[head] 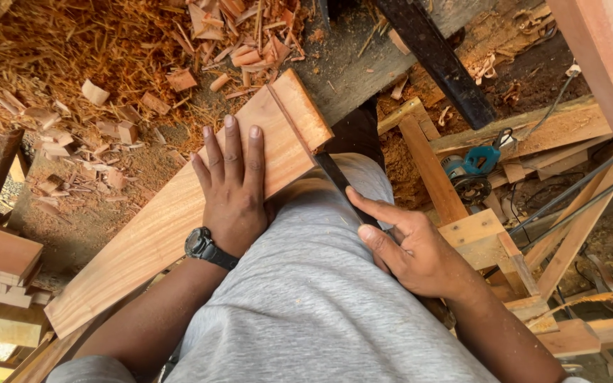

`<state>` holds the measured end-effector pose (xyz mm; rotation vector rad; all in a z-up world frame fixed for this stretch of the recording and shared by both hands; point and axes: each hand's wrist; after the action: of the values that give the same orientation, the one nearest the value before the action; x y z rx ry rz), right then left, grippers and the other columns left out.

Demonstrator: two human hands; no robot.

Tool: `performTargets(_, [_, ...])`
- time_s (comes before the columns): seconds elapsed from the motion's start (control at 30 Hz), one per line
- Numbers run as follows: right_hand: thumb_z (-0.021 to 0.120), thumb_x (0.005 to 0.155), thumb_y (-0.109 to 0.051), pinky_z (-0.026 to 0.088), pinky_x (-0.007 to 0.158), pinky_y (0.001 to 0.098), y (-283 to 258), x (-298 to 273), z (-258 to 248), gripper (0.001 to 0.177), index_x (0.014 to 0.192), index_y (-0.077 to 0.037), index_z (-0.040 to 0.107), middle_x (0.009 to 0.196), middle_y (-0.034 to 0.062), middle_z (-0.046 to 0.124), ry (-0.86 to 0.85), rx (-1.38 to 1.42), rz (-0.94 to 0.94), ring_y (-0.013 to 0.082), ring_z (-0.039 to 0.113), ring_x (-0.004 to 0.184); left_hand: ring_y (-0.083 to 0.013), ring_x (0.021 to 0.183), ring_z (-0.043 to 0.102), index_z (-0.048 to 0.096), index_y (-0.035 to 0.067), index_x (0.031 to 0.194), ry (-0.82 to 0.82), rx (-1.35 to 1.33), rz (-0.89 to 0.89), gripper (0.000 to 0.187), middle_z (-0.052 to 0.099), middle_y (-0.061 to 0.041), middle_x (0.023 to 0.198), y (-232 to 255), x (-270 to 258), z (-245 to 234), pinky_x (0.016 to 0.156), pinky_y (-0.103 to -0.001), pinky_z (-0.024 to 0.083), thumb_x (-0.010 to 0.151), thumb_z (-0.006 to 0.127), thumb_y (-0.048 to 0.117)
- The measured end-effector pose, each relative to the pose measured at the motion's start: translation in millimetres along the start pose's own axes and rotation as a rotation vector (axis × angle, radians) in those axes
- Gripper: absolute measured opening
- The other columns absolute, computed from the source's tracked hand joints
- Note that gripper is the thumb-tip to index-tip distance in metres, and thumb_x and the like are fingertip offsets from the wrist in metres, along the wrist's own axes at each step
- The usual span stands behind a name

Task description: Shaping a wooden joint using a hammer and a chisel

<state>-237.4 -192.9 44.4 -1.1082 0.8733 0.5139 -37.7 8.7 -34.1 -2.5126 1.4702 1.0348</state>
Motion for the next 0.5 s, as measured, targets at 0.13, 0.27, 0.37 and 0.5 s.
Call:
performTargets(0.13, [0.057, 0.099, -0.027, 0.041, 0.086, 0.0226, -2, 3, 6, 0.057, 0.151, -0.004, 0.052, 0.145, 0.0044, 0.060, 0.038, 0.019, -0.034, 0.0082, 0.048, 0.100, -0.0562, 0.159, 0.008, 0.016, 0.011, 0.170, -0.012, 0.005, 0.000, 0.090, 0.007, -0.025, 0.175, 1, -1, 3, 0.119, -0.079, 0.020, 0.089, 0.054, 0.015])
performTargets(0.27, [0.056, 0.100, -0.028, 0.035, 0.121, 0.0312, -5, 2, 12, 0.057, 0.149, 0.000, 0.050, 0.156, 0.0155, 0.053, 0.074, 0.032, -0.096, 0.0190, 0.049, 0.144, -0.0579, 0.158, 0.006, 0.014, 0.011, 0.170, 0.005, 0.007, 0.007, 0.092, 0.005, -0.026, 0.175, 2, -3, 6, 0.119, -0.081, 0.019, 0.088, 0.056, 0.015])
performTargets(0.37, [0.055, 0.101, -0.030, 0.036, 0.040, 0.0242, -10, 2, 13, 0.064, 0.161, -0.011, 0.041, 0.058, -0.0045, 0.045, 0.006, 0.127, 0.031, 0.0045, 0.039, 0.046, -0.0557, 0.158, 0.004, 0.014, 0.012, 0.171, -0.039, -0.002, -0.014, 0.087, 0.003, -0.023, 0.175, 4, 0, 0, 0.119, -0.079, 0.018, 0.090, 0.047, 0.009])
performTargets(0.5, [0.060, 0.100, -0.022, 0.048, 0.039, 0.0224, -2, -3, 8, 0.066, 0.159, -0.003, 0.038, 0.074, 0.0059, 0.059, 0.014, 0.340, -0.099, 0.0108, 0.054, 0.039, -0.0557, 0.158, 0.007, 0.014, 0.012, 0.171, -0.003, -0.018, -0.016, 0.088, 0.005, -0.022, 0.175, 4, 2, -7, 0.117, -0.080, 0.021, 0.090, 0.049, 0.011])
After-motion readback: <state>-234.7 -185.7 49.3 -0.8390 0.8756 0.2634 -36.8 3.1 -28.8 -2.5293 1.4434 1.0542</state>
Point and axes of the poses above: each hand's wrist, its own x-axis towards the middle knuckle, its own z-axis out of the palm, y = z × x
